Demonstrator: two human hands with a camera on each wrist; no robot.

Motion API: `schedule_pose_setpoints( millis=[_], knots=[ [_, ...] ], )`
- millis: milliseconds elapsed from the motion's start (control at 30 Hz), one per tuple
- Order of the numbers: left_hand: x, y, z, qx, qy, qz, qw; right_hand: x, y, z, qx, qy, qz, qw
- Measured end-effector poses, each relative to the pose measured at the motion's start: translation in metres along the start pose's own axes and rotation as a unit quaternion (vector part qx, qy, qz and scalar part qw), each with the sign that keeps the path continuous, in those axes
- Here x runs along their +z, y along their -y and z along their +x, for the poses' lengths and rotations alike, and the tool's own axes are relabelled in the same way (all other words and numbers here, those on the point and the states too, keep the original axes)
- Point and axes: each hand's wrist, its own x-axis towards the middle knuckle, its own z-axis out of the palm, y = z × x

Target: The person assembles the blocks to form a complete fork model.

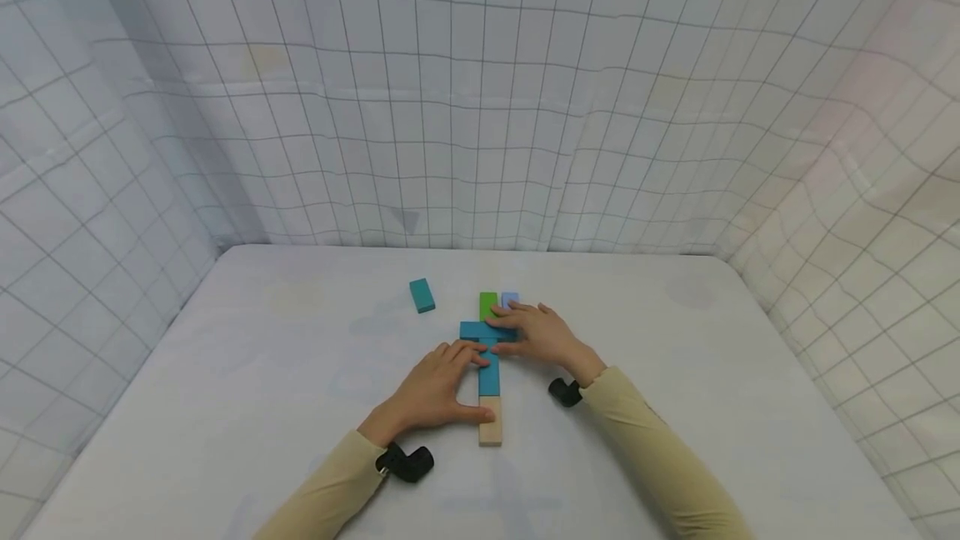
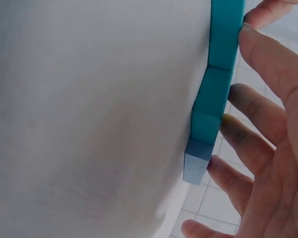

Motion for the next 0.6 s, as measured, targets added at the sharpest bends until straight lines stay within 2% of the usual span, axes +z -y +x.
schedule_pose_setpoints(
  millis=[233,333,400,500,600],
  knots=[
    [-0.007,-0.001,-0.001,-0.006,0.022,-0.020,0.9995,0.001,0.000,0.002,0.009,0.012,0.005,0.9999],
    [-0.014,0.006,-0.001,-0.003,0.014,-0.042,0.9990,0.002,0.000,0.002,0.008,0.013,0.005,0.9999],
    [-0.020,0.014,0.001,-0.004,-0.007,-0.061,0.9981,0.002,0.000,0.003,0.010,0.014,0.007,0.9998],
    [-0.033,0.034,0.006,-0.013,-0.059,-0.072,0.9955,0.002,0.000,0.002,0.011,0.012,0.007,0.9999],
    [-0.048,0.059,0.012,-0.046,-0.103,-0.068,0.9913,0.001,-0.001,0.001,0.011,0.009,0.011,0.9998]
  ],
)
